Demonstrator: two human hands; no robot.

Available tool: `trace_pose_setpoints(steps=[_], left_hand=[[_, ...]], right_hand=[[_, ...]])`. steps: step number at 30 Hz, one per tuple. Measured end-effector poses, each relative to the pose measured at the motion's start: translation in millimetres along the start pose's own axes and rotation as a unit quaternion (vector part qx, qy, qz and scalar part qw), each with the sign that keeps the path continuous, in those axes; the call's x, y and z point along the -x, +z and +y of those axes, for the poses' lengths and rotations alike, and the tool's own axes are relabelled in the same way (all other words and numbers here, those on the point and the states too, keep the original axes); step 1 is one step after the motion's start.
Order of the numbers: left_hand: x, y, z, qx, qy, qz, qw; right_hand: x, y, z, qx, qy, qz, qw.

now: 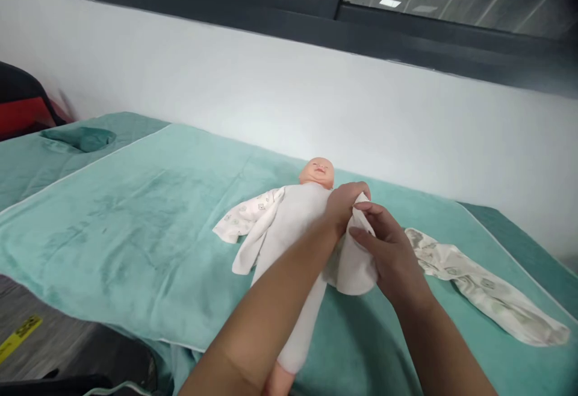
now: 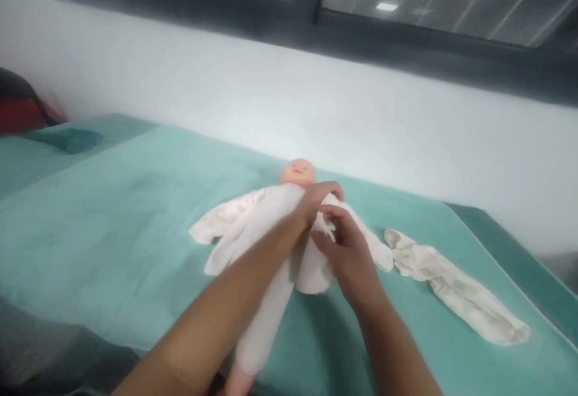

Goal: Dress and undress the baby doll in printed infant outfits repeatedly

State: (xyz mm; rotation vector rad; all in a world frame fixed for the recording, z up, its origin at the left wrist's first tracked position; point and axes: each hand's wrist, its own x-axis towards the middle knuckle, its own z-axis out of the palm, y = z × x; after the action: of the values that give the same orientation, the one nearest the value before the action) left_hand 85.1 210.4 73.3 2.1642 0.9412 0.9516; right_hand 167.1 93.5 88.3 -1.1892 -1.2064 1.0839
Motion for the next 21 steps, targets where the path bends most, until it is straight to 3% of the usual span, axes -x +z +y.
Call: trace_pose_setpoints(steps=[2, 5, 7, 9, 11, 12, 15, 17, 21], left_hand=[[5.4, -22.3, -3.4, 0.008, 0.012, 0.021, 1.0], [24.3, -56.4, -11.8, -0.043, -0.017, 0.115, 0.992], [48.2, -74.8, -19.4, -0.096, -0.059, 0.165, 0.98], [80.3, -87.6, -27.3, -0.17, -0.1, 0.185, 0.963], [115.7, -94.5, -34.2, -0.235, -0.146, 0.177, 0.945], [132.4, -95.8, -37.3, -0.253, -0.178, 0.156, 0.938], [169.2, -91.8, -44.3, -0.26, -0.247, 0.081, 0.93], [179.0, -86.8, -47.5, -0.244, -0.261, 0.059, 0.932], [169.5, -90.3, -47.8, -0.193, -0.279, 0.082, 0.937]], right_hand=[[5.0, 4.0, -2.0, 0.078, -0.018, 0.013, 0.997], [12.8, 14.1, -6.5, 0.162, -0.037, 0.016, 0.986], [19.4, 24.9, -9.0, 0.218, -0.036, -0.037, 0.975], [27.2, 35.2, -9.8, 0.268, -0.006, -0.137, 0.954], [34.2, 41.1, -9.4, 0.279, 0.026, -0.215, 0.936], [36.6, 42.1, -9.2, 0.268, 0.034, -0.221, 0.937], [37.1, 40.8, -11.6, 0.225, 0.032, -0.135, 0.964], [31.8, 40.3, -14.7, 0.221, 0.021, -0.07, 0.972], [11.1, 44.5, -10.4, 0.316, -0.059, 0.013, 0.947]])
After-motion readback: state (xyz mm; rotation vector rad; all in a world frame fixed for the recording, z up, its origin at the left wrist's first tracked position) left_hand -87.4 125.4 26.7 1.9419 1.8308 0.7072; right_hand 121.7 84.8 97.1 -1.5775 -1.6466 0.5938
